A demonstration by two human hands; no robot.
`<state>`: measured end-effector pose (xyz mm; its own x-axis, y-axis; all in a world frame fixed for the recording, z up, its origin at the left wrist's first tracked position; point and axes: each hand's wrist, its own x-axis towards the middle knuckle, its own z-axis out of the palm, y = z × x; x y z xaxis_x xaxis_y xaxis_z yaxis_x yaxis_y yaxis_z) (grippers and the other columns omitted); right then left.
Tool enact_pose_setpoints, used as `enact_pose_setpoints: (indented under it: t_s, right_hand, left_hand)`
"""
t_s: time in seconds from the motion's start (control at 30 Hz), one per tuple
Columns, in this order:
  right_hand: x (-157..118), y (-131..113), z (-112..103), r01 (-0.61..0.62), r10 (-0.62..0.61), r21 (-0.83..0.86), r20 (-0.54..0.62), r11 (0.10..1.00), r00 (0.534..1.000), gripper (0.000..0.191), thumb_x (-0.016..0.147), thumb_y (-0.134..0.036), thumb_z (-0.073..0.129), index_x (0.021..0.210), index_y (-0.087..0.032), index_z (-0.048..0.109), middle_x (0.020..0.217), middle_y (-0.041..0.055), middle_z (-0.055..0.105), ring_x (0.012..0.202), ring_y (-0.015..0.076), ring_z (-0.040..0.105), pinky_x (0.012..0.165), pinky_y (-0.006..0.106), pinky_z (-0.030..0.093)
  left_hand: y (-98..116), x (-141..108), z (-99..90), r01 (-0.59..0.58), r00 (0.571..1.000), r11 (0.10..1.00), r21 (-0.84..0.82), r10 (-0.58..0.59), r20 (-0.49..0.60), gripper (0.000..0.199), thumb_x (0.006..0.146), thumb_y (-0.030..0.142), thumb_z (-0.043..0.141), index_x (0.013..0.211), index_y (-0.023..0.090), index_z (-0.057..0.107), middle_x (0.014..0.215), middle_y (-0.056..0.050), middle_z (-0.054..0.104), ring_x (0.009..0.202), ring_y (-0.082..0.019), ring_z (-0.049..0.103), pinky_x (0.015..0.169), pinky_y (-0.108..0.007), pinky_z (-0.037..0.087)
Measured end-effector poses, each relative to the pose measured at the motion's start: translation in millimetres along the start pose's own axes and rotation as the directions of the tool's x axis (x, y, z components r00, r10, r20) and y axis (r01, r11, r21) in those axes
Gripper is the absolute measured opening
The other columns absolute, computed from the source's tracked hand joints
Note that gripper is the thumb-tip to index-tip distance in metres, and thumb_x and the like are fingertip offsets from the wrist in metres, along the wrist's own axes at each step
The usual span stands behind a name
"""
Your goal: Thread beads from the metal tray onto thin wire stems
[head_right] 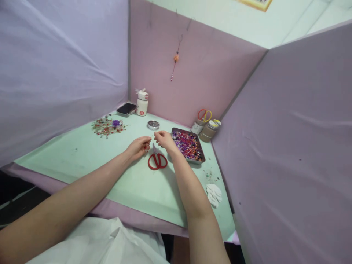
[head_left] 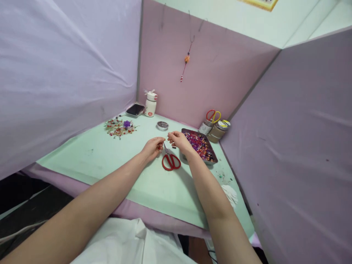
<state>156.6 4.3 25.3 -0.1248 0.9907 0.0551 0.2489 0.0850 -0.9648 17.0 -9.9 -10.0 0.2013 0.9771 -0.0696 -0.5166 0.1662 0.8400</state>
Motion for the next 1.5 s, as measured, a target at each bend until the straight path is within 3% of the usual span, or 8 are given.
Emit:
enact_pose_setpoints:
  t_s: [0.17,0.43,0.6,0.8,1.07,1.5]
  right_hand:
    - [-5.6,-2.0,-3.9,-0.053,0.061,-0.068,0.128,0.996,0.99,0.017,0.068,-0.032,0.066,0.07,-0.016,0.059,0.063,-0.002,0.055,0.057,0.0064,0.046,0.05,0.018,0.036]
    - [-8.1,-1.0,0.8,-0.123,0.142,-0.115,0.172,0.986,0.975,0.016,0.068,-0.031,0.065,0.068,-0.017,0.058,0.056,-0.0031,0.05,0.052,0.0061,0.042,0.047,0.018,0.031]
    - [-5.1,-0.3,1.4,-0.046,0.051,-0.064,0.091,0.997,0.994,0.018,0.068,-0.035,0.065,0.075,-0.019,0.061,0.069,-0.0004,0.058,0.063,0.0085,0.049,0.05,0.018,0.034]
    - [0.4,5.3,4.0,0.008,-0.008,0.034,-0.01,0.999,1.0,0.019,0.066,-0.035,0.064,0.073,-0.019,0.059,0.059,-0.0033,0.05,0.054,0.0074,0.043,0.048,0.019,0.032]
    - [-1.8,4.7,4.0,0.01,-0.01,0.051,0.009,0.999,1.0,0.022,0.064,-0.036,0.066,0.073,-0.018,0.058,0.058,-0.0036,0.051,0.05,0.0064,0.038,0.045,0.02,0.029]
    - [-2.6,5.7,6.6,0.026,-0.026,0.051,0.015,0.998,1.0,0.018,0.065,-0.033,0.066,0.072,-0.018,0.059,0.06,-0.0021,0.053,0.053,0.007,0.041,0.047,0.019,0.032]
  left_hand:
    - [-2.0,4.8,-2.6,-0.012,0.999,0.998,-0.065,0.009,-0.044,0.018,0.062,0.02,0.071,0.065,0.014,0.054,0.053,0.005,0.045,0.043,-0.004,0.038,0.041,-0.018,0.027]
    - [-2.8,7.7,-2.7,0.083,0.995,0.985,-0.148,-0.089,-0.034,0.011,0.067,0.014,0.067,0.066,0.012,0.057,0.056,0.003,0.05,0.045,-0.002,0.04,0.04,-0.016,0.027]
    - [-5.1,6.4,-3.4,0.028,0.999,0.994,-0.105,-0.032,-0.03,0.014,0.067,0.018,0.071,0.067,0.012,0.059,0.054,0.003,0.048,0.044,-0.003,0.04,0.041,-0.017,0.028]
    - [-5.0,1.8,-0.9,-0.009,1.0,0.999,-0.039,0.01,0.016,0.02,0.063,0.022,0.075,0.074,0.012,0.062,0.055,0.004,0.046,0.047,-0.004,0.04,0.043,-0.017,0.028]
    - [-3.3,2.3,0.7,0.0,1.0,0.997,-0.074,-0.001,-0.017,0.014,0.065,0.022,0.071,0.067,0.012,0.061,0.06,0.001,0.05,0.048,-0.004,0.04,0.042,-0.018,0.028]
    - [-4.4,2.7,-1.3,0.04,0.999,0.999,-0.019,-0.04,0.008,0.018,0.063,0.019,0.069,0.06,0.015,0.053,0.054,0.003,0.044,0.044,-0.004,0.037,0.04,-0.019,0.026]
